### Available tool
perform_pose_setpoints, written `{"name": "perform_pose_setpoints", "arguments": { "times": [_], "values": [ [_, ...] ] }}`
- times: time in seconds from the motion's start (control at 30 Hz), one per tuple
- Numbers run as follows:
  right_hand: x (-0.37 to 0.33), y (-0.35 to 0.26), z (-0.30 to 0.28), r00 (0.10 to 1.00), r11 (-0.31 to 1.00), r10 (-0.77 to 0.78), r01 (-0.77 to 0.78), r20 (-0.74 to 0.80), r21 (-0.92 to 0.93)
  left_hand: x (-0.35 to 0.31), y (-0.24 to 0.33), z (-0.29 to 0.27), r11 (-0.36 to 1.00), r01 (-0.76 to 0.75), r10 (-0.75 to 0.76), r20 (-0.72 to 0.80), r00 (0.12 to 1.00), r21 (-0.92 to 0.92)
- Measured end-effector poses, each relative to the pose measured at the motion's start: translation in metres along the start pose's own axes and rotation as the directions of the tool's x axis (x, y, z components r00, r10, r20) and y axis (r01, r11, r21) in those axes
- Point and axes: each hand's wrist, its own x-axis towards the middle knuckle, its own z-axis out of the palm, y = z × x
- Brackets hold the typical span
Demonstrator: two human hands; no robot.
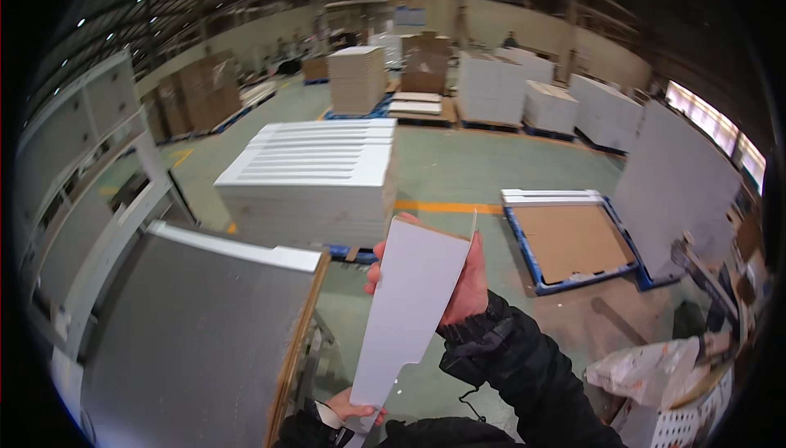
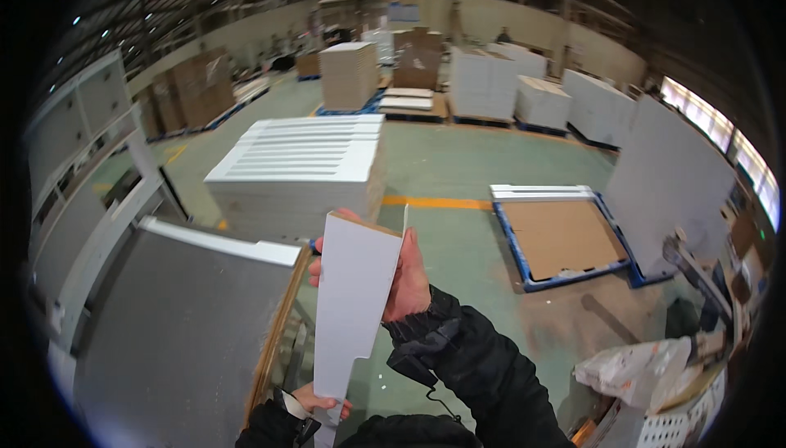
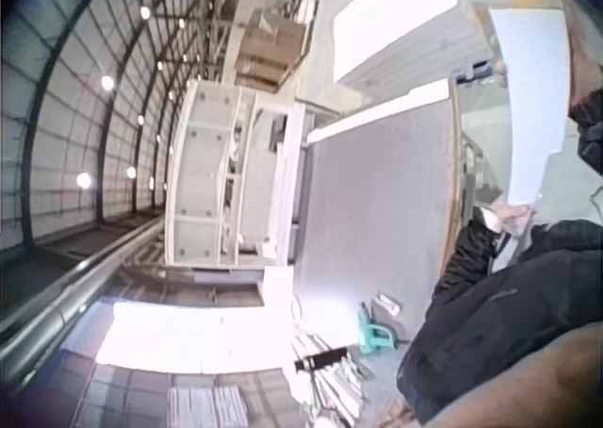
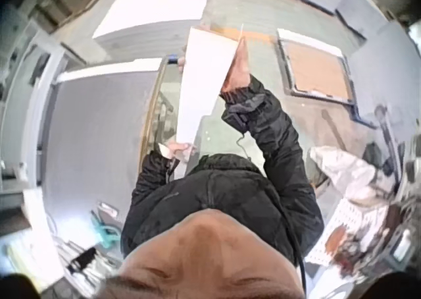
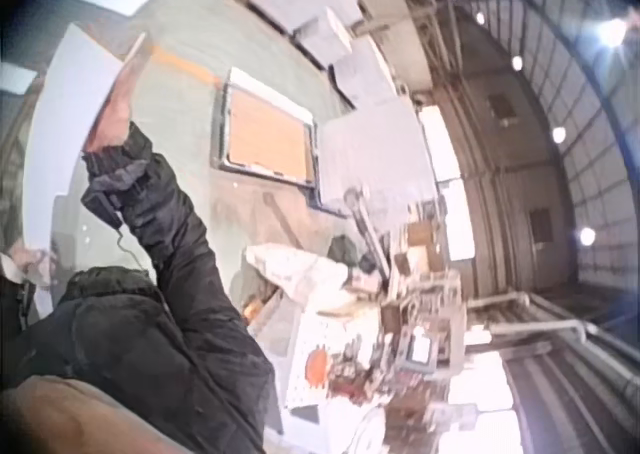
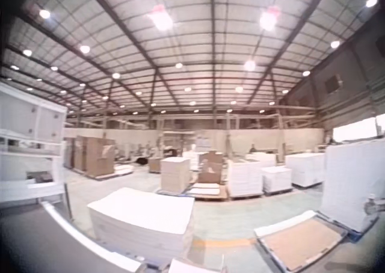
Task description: Processing furniture parts using an edge-banding or trimming machine and manual finishing with a knife and heat gun.
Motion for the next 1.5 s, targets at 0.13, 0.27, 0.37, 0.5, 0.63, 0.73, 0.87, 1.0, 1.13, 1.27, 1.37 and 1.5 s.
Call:
{"name": "perform_pose_setpoints", "arguments": {
  "times": [0.13,0.27,0.37,0.5,0.63,0.73,0.87,1.0,1.13,1.27,1.37,1.5],
  "values": [
    [0.051,0.041,0.002,0.988,0.985,0.150,-0.152,0.028,0.076,-0.030,-0.007,-0.018,0.992,-0.119,0.110,-0.152,0.982,-0.050],
    [0.096,0.081,-0.008,0.949,0.938,0.288,-0.306,0.126,0.165,-0.059,-0.013,-0.025,0.982,-0.175,0.144,-0.323,0.935,-0.069],
    [0.095,0.108,-0.010,0.956,0.951,0.294,-0.294,0.014,0.097,-0.062,-0.009,-0.019,0.967,-0.232,0.175,-0.390,0.904,-0.102],
    [0.118,0.136,-0.038,0.924,0.957,0.281,-0.289,0.261,-0.008,-0.064,0.003,-0.006,0.951,-0.298,0.223,-0.477,0.850,-0.087],
    [0.125,0.141,-0.031,0.877,0.936,0.350,-0.346,0.329,-0.072,-0.065,0.006,0.009,0.940,-0.341,0.298,-0.521,0.800,0.015],
    [0.116,0.146,-0.032,0.914,0.939,0.344,-0.333,0.216,-0.087,-0.054,0.031,0.028,0.925,-0.379,0.299,-0.619,0.726,0.001],
    [0.126,0.146,-0.054,0.848,0.928,0.362,-0.366,0.387,-0.065,-0.041,0.040,0.042,0.933,-0.360,0.272,-0.688,0.672,0.017],
    [0.129,0.139,-0.060,0.891,0.929,0.319,-0.361,0.322,0.080,-0.034,0.051,0.040,0.938,-0.345,0.270,-0.702,0.659,0.036],
    [0.108,0.178,-0.091,0.929,0.914,0.301,-0.345,0.216,0.212,-0.027,0.073,0.047,0.923,-0.292,0.362,-0.824,0.435,0.252],
    [0.035,0.196,-0.139,0.661,0.736,0.657,-0.459,0.363,-0.498,-0.031,0.097,0.064,0.751,-0.357,0.610,-0.791,0.054,0.555],
    [-0.034,0.215,-0.190,0.562,0.579,0.670,0.014,0.485,-0.815,-0.036,0.122,0.089,0.533,-0.506,0.672,-0.702,-0.234,0.678],
    [-0.043,0.221,-0.297,0.722,0.205,0.633,0.194,0.281,-0.959,-0.074,0.144,0.130,0.117,-0.708,0.619,-0.609,-0.496,0.696]
  ]
}}
